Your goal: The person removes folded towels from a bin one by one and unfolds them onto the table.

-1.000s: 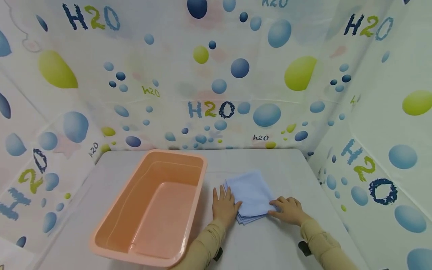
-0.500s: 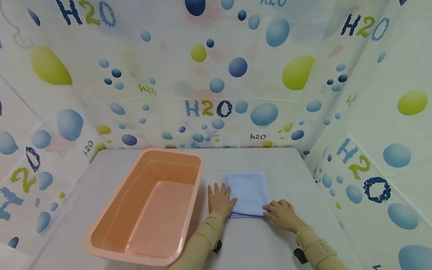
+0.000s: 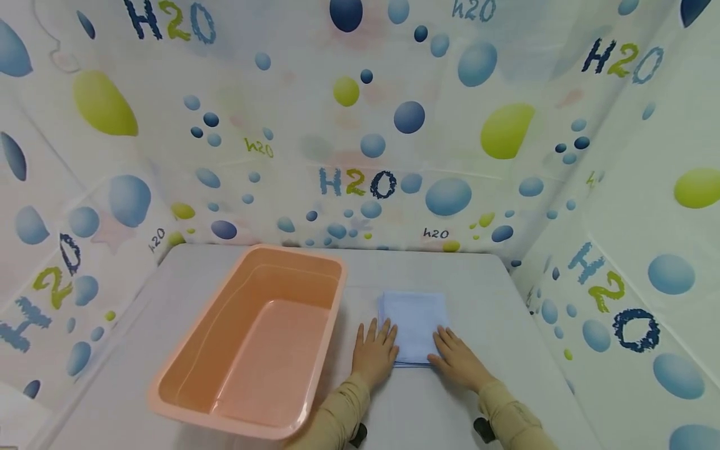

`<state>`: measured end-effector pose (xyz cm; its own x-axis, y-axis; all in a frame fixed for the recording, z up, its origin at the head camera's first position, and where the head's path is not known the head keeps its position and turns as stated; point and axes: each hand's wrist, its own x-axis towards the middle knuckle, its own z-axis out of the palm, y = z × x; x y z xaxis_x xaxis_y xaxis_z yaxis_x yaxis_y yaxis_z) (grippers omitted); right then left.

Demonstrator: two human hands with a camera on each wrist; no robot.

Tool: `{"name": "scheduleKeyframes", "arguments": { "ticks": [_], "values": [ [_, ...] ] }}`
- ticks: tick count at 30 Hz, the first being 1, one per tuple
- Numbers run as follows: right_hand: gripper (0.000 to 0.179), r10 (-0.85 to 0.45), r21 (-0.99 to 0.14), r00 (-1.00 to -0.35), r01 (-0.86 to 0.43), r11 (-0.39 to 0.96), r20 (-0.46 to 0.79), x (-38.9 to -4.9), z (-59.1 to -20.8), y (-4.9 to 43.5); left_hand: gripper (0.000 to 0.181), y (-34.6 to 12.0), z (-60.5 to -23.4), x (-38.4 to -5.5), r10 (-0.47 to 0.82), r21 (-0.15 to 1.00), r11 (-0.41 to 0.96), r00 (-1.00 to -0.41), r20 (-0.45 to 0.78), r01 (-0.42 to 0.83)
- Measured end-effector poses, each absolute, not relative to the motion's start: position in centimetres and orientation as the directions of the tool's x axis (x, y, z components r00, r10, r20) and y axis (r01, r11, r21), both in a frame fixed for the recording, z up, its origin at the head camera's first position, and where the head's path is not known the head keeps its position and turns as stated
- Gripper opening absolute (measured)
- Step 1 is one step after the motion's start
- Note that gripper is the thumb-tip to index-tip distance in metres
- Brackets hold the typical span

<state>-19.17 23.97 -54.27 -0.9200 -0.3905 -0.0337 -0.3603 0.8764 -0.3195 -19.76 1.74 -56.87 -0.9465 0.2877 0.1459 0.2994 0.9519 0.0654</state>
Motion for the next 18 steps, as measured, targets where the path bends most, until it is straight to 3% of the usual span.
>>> {"name": "scheduleKeyframes", "arguments": {
  "ticks": [10,18],
  "values": [
    [0.061,-0.364,-0.346,-0.927,-0.314,0.884,-0.088,-21.4,-54.7,23.6,0.055,2.1,-56.7,-18.9,0.267,0.075,0.958,-0.957,0.114,0.276],
    [0.057,-0.356,-0.296,-0.935,-0.34,0.893,0.001,-21.9,-54.0,22.4,0.059,1.8,-56.9,-18.6,0.255,0.187,0.945,-0.963,0.089,0.267]
  ]
}}
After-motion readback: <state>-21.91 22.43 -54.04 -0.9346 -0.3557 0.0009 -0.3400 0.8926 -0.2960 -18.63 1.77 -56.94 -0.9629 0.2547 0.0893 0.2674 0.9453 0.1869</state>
